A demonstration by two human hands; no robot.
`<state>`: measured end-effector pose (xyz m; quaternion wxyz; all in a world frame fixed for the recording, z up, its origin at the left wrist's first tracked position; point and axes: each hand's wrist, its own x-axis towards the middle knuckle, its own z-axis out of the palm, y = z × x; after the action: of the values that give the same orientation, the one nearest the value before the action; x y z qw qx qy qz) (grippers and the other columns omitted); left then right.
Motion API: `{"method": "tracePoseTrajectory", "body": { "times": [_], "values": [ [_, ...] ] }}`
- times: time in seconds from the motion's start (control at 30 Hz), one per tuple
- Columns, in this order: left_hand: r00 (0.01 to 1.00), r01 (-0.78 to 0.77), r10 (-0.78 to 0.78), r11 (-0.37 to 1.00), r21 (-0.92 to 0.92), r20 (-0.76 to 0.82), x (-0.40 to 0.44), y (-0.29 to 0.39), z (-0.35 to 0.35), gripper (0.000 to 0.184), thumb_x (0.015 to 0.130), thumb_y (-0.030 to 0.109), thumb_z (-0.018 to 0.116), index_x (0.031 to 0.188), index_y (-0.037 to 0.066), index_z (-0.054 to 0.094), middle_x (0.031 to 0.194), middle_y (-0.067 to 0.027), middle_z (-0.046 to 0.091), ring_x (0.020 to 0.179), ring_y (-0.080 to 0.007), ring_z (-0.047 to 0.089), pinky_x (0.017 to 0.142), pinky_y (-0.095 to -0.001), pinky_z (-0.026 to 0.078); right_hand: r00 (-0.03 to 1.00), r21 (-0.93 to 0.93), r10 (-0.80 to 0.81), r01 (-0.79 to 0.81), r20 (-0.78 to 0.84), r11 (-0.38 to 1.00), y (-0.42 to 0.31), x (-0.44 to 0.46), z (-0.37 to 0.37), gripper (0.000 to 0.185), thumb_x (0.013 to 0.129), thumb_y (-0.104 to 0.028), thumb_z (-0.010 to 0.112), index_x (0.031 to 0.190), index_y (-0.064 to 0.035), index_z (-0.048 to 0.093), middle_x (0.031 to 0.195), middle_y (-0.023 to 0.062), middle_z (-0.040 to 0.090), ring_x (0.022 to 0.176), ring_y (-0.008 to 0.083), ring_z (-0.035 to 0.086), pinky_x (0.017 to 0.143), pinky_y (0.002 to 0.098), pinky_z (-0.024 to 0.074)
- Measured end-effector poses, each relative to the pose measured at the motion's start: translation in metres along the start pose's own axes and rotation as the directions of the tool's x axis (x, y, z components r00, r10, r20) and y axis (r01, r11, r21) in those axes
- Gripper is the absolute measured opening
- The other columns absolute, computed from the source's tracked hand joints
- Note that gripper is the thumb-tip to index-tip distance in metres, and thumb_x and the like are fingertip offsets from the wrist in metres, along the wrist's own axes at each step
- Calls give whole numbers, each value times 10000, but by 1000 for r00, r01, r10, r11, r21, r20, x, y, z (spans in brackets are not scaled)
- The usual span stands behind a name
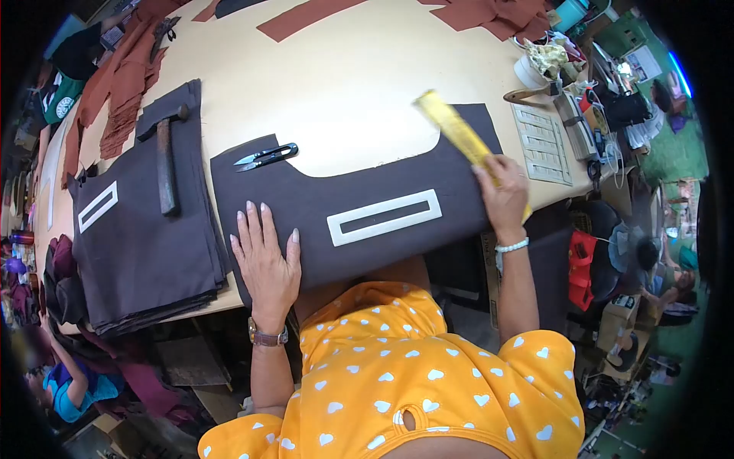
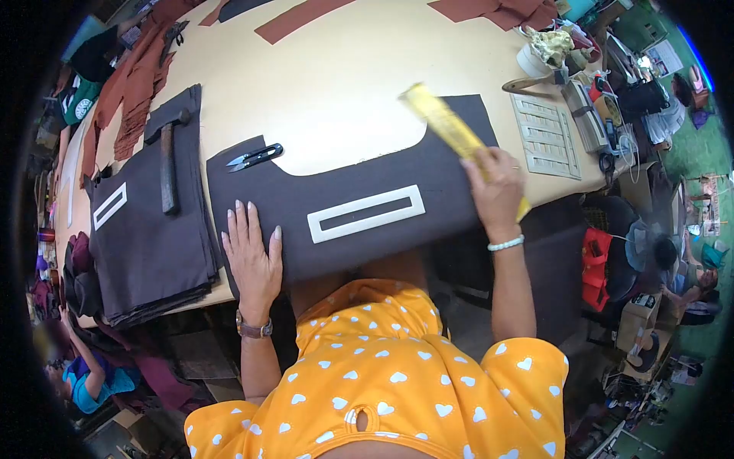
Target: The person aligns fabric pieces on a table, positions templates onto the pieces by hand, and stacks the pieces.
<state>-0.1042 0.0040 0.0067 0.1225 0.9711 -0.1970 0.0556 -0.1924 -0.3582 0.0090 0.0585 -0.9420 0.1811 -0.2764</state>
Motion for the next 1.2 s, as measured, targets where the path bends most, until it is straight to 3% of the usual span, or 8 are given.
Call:
{"method": "tracePoseTrajectory", "body": {
  "times": [0.2, 0.3, 0.4, 0.43, 0.6, 0.83, 1.07, 1.2],
  "values": [
    [1000, -8, 8, 1000, 0, -19, -2, -2, 2, 554, 925, 336, 455, 1379, 40, 341, 1443, -164, 300, 1350, -328, 239, 1082, -494, 176, 997, -423, 55, -71, -49, 903, 46, 44, 18, 299, 846, -350, 591, 894, -66, 672, 980, 103, 602, 954, 286, 553, 778, 422, 419],
    [999, -3, 2, 1000, -22, -43, -3, -2, 3, 554, 918, 330, 463, 1374, 38, 349, 1440, -165, 306, 1346, -332, 245, 1078, -498, 181, 977, -341, -143, 82, -157, 937, 0, 78, 38, 222, 801, -294, 606, 839, -83, 664, 969, 93, 609, 1004, 279, 544, 815, 437, 423],
    [999, -2, 1, 1000, -24, -43, -5, -1, 2, 555, 913, 322, 468, 1373, 36, 349, 1443, -161, 303, 1343, -338, 247, 1076, -502, 183, 824, 6, -566, 567, -28, 824, -110, 82, 58, 146, 655, -207, 619, 758, -105, 639, 912, 71, 632, 1038, 268, 549, 868, 420, 436],
    [999, 3, -4, 1000, -19, -38, -6, -2, 2, 557, 912, 324, 468, 1374, 37, 349, 1444, -160, 301, 1344, -338, 247, 1077, -503, 183, 746, 159, -665, 653, 35, 740, -141, 78, 71, 262, 782, -252, 605, 922, -31, 625, 1004, 138, 610, 1026, 295, 557, 884, 413, 433],
    [1000, 11, -10, 1000, 6, -28, -11, -1, 1, 578, 909, 335, 478, 1377, 28, 336, 1449, -164, 289, 1347, -333, 243, 1080, -492, 184, 828, 443, -537, 427, 158, 788, -250, 60, 99, 190, 770, -192, 647, 853, -27, 605, 950, 127, 597, 952, 287, 565, 832, 384, 448],
    [923, 195, -234, 969, -153, -306, -10, -4, 8, 613, 897, 276, 541, 1387, 5, 291, 1441, -255, 231, 1339, -411, 201, 1074, -464, 220, 966, 518, -237, 148, 108, 842, -182, 84, 89, 122, 724, -155, 626, 799, -59, 613, 789, 122, 609, 756, 303, 603, 665, 394, 480],
    [958, 281, -274, 955, 92, -90, -11, -9, 13, 500, 910, 315, 501, 1322, 42, 420, 1350, -275, 370, 1279, -444, 292, 978, -523, 327, 967, -197, 219, -242, -129, 950, 36, 72, 43, 191, 889, -204, 505, 914, -18, 474, 775, 224, 606, 746, 396, 602, 668, 493, 464],
    [941, 263, -242, 963, 59, -235, -8, -1, 11, 458, 905, 306, 500, 1287, 57, 455, 1314, -263, 407, 1252, -425, 341, 953, -522, 335, 951, -202, 306, -310, -49, 929, 37, 50, 18, 203, 910, -211, 476, 922, -9, 450, 780, 240, 603, 756, 423, 589, 668, 510, 451]
  ]
}}
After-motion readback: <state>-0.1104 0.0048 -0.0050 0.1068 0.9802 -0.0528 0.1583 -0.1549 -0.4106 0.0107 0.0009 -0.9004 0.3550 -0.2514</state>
